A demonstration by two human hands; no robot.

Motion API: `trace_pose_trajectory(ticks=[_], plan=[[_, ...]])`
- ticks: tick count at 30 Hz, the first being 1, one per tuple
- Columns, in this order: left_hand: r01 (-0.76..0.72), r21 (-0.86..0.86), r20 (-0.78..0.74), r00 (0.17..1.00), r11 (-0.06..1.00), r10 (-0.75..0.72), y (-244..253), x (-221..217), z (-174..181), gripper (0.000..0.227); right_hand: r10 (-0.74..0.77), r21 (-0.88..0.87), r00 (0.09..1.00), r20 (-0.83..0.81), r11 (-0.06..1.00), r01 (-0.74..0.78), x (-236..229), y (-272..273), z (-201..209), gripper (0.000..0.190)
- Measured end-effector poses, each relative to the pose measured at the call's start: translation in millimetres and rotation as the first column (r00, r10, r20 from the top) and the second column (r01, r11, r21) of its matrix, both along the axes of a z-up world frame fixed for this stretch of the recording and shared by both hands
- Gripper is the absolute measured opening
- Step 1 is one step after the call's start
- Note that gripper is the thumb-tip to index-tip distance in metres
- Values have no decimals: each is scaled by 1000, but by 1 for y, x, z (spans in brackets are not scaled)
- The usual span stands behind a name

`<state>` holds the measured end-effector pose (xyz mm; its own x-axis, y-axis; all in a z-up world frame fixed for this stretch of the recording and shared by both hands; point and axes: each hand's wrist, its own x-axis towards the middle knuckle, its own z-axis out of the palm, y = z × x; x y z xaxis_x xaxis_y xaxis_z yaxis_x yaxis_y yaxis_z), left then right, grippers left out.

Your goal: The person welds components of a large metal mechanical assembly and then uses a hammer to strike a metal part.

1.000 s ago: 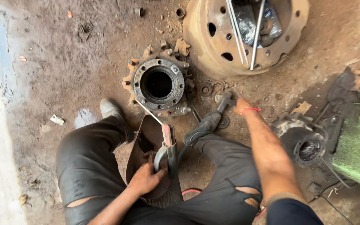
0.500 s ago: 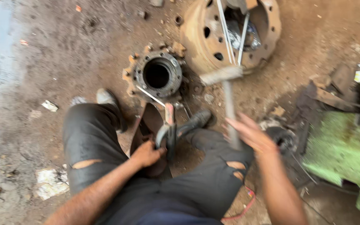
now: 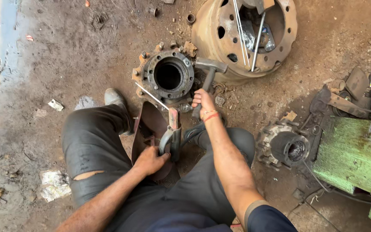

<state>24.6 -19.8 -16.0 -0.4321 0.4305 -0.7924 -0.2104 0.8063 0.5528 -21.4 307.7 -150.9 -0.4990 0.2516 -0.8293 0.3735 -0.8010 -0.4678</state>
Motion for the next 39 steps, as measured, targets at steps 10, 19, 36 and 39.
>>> trace_pose_trajectory(ticks=[10,19,36,39], plan=[[-18,-62,51,998,998,21,5,-9,19,49,-96,104,995,24,990,93,-23,-38,7,19],[10,-75,54,998,997,-6,8,-10,19,51,-21,57,999,25,998,20,-21,-21,19,23],[51,-93,55,997,994,-46,11,-13,21,53,51,-2,998,44,999,-51,-8,-12,7,24],[28,-85,34,999,996,-25,10,-15,20,53,5,2,1000,6,1000,-5,-14,-16,9,28]])
